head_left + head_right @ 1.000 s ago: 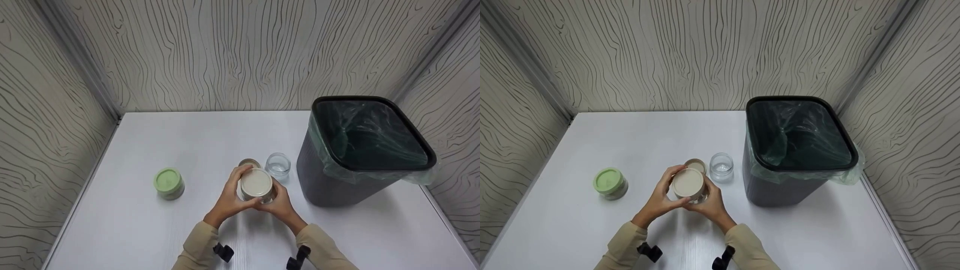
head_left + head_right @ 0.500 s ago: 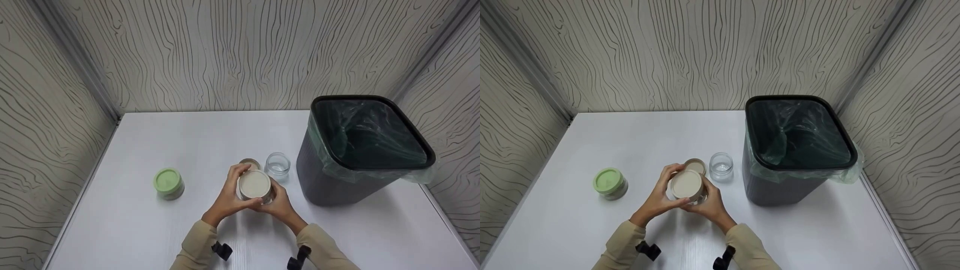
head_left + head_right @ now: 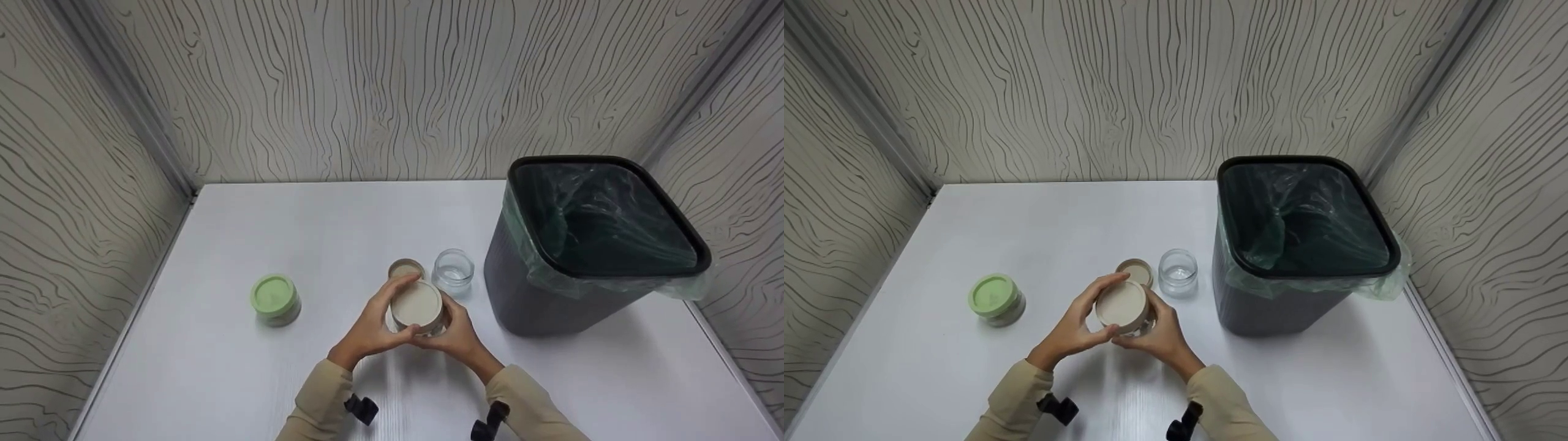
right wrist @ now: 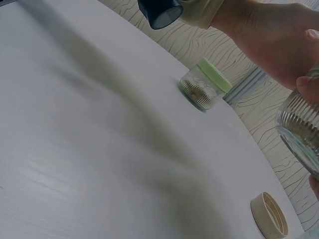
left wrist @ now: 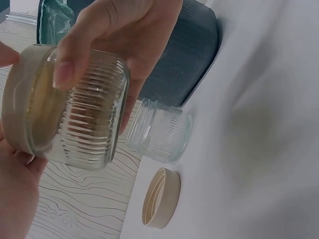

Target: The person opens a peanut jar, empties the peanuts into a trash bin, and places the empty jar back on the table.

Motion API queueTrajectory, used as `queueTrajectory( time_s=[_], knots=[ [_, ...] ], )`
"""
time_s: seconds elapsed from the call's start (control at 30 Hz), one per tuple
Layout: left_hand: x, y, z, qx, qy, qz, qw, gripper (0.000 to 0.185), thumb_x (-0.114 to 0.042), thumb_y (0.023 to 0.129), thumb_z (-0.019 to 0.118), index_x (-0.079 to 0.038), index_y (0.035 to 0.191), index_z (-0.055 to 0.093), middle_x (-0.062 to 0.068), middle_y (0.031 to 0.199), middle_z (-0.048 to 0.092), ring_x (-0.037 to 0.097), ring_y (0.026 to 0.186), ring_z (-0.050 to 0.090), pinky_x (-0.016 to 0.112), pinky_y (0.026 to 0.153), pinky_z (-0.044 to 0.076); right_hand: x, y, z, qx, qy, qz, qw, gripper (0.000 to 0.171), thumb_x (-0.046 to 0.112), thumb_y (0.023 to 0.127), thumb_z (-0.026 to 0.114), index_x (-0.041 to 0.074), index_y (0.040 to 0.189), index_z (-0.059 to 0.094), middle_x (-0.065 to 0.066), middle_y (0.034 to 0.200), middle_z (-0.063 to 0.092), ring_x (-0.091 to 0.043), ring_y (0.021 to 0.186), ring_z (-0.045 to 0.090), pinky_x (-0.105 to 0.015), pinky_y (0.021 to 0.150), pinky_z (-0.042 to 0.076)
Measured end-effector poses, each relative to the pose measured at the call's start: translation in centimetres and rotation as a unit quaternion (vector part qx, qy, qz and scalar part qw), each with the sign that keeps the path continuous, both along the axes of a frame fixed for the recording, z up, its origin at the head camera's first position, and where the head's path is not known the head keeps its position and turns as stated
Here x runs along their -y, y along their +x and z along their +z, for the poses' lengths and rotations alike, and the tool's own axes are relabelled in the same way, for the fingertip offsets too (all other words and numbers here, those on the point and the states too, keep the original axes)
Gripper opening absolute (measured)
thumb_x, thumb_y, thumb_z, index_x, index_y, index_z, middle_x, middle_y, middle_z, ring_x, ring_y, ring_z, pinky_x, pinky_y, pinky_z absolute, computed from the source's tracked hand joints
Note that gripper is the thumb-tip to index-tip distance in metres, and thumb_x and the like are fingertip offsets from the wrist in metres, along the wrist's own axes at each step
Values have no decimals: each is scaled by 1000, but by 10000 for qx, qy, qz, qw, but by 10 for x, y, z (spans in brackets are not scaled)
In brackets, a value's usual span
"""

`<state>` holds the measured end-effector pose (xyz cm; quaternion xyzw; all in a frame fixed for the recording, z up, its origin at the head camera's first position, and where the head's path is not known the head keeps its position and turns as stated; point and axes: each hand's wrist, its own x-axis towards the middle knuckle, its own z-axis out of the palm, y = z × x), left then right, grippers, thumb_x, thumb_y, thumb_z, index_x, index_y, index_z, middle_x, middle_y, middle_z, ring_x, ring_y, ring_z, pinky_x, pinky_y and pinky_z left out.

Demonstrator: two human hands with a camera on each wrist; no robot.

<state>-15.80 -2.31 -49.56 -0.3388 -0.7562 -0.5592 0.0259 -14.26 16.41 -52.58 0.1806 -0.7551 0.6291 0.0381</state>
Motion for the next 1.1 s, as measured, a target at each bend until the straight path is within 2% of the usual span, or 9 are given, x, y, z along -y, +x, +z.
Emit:
queueTrajectory(
  time_s=[0.23, 0.37, 0.53, 0.8, 0.97, 1.1],
  knots=[
    [-4, 0, -1, 110, -83, 387, 9992, 72, -28, 79, 74, -10, 142, 43, 8, 142, 49, 24, 131, 50, 43, 108, 46, 3, 2, 4, 357, 118, -366, 9986, 87, 1, 63, 85, -13, 137, 41, -29, 136, 51, 13, 117, 48, -7, 103, 38],
    [-6, 0, -2, 193, -88, 661, 9976, 74, -31, 76, 79, -13, 139, 46, 9, 138, 47, 23, 128, 49, 47, 105, 45, 5, 2, 3, 338, 217, -492, 9980, 88, 0, 61, 86, -14, 135, 42, -30, 135, 52, 12, 118, 47, -7, 103, 37],
    [-7, 1, -2, 256, -101, 734, 9969, 78, -31, 73, 82, -16, 140, 46, 9, 135, 43, 22, 127, 45, 47, 105, 45, 5, 3, 2, 318, 219, -480, 9981, 89, 0, 59, 87, -13, 135, 44, -30, 134, 53, 11, 119, 47, -8, 104, 37],
    [-1, 0, 0, 226, -311, 408, 9984, 86, -32, 70, 84, -16, 143, 42, 9, 144, 41, 27, 137, 41, 49, 110, 42, 2, 3, 1, 335, 214, -355, 9986, 89, 1, 62, 86, -13, 137, 41, -29, 136, 52, 13, 119, 46, -7, 104, 36],
    [3, -2, 1, 5, -335, -8, 9994, 85, -24, 73, 79, -12, 146, 38, 11, 150, 41, 29, 140, 41, 42, 112, 42, 0, 4, -2, 255, 210, -308, 9990, 89, 3, 62, 86, -13, 137, 41, -29, 135, 53, 11, 119, 48, -8, 103, 38],
    [3, -2, 0, -73, -332, -156, 9993, 82, -20, 75, 76, -9, 146, 38, 13, 149, 43, 28, 137, 45, 38, 111, 44, -1, 4, -4, 253, 182, -185, 9993, 88, 3, 64, 85, -12, 138, 40, -30, 136, 52, 11, 119, 48, -8, 104, 38]
  ],
)
